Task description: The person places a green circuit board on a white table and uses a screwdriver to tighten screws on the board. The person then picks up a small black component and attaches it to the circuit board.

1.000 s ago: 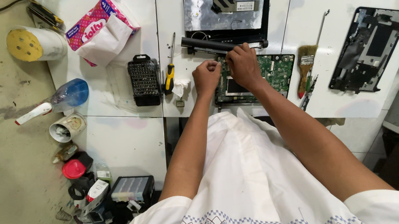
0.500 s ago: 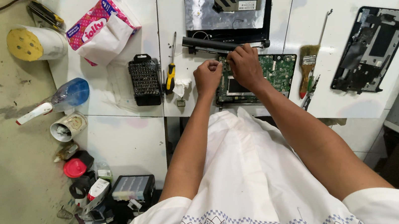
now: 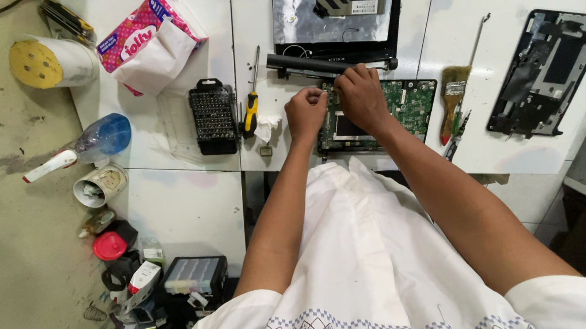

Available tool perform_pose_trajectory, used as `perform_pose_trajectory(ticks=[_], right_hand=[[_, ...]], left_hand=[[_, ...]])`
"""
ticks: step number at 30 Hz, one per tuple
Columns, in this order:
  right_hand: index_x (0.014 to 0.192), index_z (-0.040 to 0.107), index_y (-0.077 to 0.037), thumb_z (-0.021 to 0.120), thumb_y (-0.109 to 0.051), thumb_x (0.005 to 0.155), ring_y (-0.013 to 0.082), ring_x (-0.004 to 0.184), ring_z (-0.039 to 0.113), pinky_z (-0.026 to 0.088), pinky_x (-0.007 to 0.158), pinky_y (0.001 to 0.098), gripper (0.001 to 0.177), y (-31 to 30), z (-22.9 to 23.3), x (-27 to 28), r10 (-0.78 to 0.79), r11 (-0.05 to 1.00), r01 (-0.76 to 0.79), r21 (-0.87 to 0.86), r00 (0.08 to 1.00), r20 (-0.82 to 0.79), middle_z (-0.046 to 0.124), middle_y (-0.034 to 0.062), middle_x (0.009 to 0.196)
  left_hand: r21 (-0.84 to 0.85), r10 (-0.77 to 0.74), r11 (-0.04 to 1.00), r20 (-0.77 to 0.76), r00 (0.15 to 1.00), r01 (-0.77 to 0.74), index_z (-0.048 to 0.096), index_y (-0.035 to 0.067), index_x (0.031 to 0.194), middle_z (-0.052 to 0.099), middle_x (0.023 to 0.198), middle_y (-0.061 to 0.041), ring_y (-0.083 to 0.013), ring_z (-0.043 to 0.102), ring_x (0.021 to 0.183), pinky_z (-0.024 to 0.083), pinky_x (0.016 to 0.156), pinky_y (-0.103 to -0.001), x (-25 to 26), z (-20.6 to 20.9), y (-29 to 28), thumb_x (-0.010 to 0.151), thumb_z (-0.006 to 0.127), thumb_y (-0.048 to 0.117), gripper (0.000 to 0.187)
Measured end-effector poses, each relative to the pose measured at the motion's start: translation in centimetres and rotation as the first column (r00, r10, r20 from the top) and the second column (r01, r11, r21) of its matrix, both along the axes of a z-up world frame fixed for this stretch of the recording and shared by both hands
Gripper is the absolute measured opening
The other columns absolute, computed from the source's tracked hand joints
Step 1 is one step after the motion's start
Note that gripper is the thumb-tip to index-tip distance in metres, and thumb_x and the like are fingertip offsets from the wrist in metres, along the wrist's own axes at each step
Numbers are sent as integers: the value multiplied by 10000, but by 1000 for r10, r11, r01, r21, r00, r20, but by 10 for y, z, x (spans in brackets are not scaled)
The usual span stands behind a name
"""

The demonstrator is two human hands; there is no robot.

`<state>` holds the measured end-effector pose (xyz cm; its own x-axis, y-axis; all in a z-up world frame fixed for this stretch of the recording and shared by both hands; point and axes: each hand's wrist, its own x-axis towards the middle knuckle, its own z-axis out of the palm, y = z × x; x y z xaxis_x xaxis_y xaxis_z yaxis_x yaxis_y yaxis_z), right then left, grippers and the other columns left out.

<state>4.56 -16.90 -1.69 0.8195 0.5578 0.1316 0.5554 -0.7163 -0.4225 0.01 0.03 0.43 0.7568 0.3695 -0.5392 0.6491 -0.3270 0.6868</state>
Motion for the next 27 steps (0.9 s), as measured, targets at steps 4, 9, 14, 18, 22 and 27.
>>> perform_pose_trajectory(ticks=[4,9,14,18,22,27], right_hand=[[969,574,-182,673,-264,1087,242,945,504,389,811,395,175,2,-3,2,6,999,-4,-39,999,52,496,20,921],[978,581,-159,673,-201,1076,241,904,470,382,795,390,142,5,16,4,13,998,-13,-65,1000,1,478,15,921],[972,575,-164,695,-214,1055,234,925,464,378,801,395,154,3,10,2,6,997,-7,-80,1000,-9,470,11,922],[974,577,-153,654,-190,1101,231,907,450,385,799,387,153,6,22,4,8,998,-11,-67,999,-37,455,2,918],[960,575,-148,674,-177,1097,239,907,445,379,781,404,172,8,18,4,-5,996,0,-86,998,-60,459,15,915],[964,565,-163,706,-187,1042,242,954,460,384,792,414,162,5,4,0,-7,995,1,-95,998,-66,468,23,931]], left_hand=[[4,-4,1000,16,1000,4,824,143,986,810,791,-30,-262,804,810,651,757,-425,1,-1,0,887,811,243,142],[3,-12,1000,6,1000,12,818,143,986,811,779,-19,-235,805,775,655,748,-404,2,1,1,903,794,238,129],[-10,-2,1000,6,1000,2,822,135,1003,812,792,-34,-244,806,789,655,728,-404,0,0,0,911,792,228,134],[-3,6,1000,-7,1000,-6,822,139,995,812,790,-25,-240,806,784,659,723,-406,1,1,-1,901,798,230,133],[-12,-2,1000,43,999,3,822,111,1012,809,788,-56,-262,803,775,661,708,-415,2,0,0,927,786,193,123],[-14,3,1000,36,999,-2,821,113,997,809,789,-44,-249,801,774,656,698,-402,0,0,-1,911,801,191,118]])
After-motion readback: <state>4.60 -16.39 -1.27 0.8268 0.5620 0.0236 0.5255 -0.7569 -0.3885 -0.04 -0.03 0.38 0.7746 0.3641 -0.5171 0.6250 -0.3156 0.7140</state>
